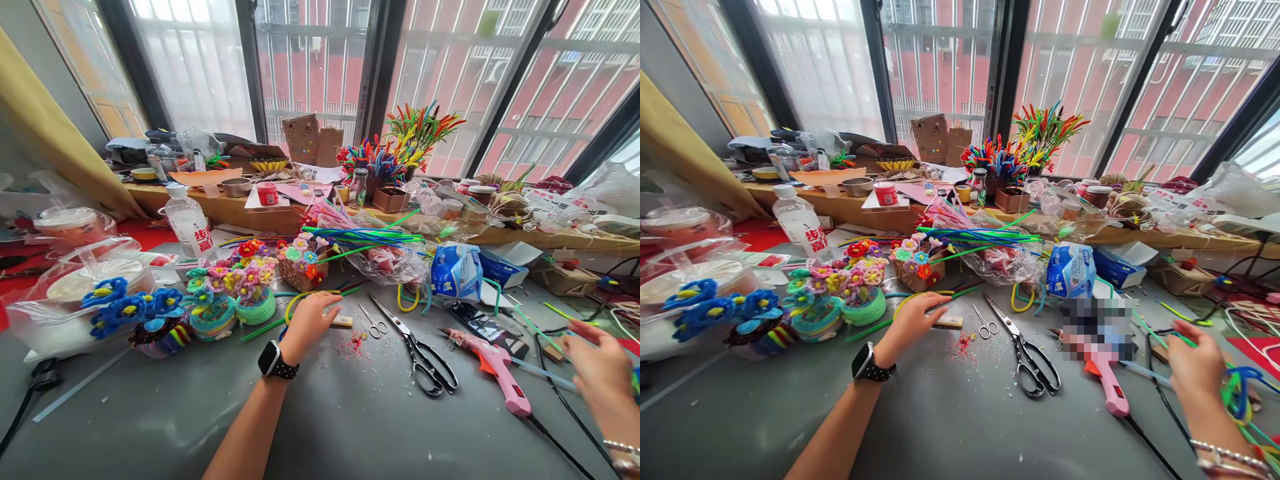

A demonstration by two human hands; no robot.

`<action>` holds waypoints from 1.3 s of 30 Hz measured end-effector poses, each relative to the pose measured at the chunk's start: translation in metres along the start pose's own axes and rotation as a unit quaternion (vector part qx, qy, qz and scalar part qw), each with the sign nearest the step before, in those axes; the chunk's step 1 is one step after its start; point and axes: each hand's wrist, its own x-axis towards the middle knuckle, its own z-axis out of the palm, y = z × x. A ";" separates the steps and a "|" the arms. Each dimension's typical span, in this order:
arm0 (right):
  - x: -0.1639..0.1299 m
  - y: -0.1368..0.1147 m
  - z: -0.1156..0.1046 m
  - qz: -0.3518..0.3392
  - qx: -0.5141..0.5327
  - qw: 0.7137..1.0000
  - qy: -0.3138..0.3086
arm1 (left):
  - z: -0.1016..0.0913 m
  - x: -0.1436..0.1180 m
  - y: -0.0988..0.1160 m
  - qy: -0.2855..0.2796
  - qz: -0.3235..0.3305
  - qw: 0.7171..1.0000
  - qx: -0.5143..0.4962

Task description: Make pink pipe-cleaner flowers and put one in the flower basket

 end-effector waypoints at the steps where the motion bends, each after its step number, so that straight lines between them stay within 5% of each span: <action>1: -0.011 -0.008 0.012 0.036 -0.005 0.999 0.015 | 0.001 -0.001 -0.001 -0.032 0.015 0.999 0.019; 7: -0.071 -0.065 0.084 0.004 0.065 0.978 -0.196 | 0.001 -0.003 -0.003 -0.131 0.032 0.977 0.168; 12: -0.116 -0.090 0.133 -0.014 0.086 0.927 -0.366 | -0.003 -0.004 -0.001 -0.093 -0.030 0.964 0.248; 16: -0.137 -0.108 0.164 -0.128 0.042 0.885 -0.446 | -0.006 -0.007 -0.002 -0.047 -0.082 0.951 0.293; 20: -0.137 -0.141 0.204 -0.318 -0.030 0.858 -0.402 | -0.004 -0.009 -0.002 -0.047 -0.089 0.950 0.296; 29: -0.099 -0.217 0.321 -0.417 -0.128 0.841 -0.321 | 0.001 -0.007 -0.003 -0.088 -0.114 0.948 0.284; 33: -0.090 -0.215 0.336 -0.435 -0.176 0.813 -0.345 | 0.003 -0.007 -0.004 -0.107 -0.116 0.948 0.275; 39: -0.081 -0.199 0.323 -0.480 -0.193 0.770 -0.373 | 0.005 -0.008 -0.004 -0.117 -0.124 0.947 0.274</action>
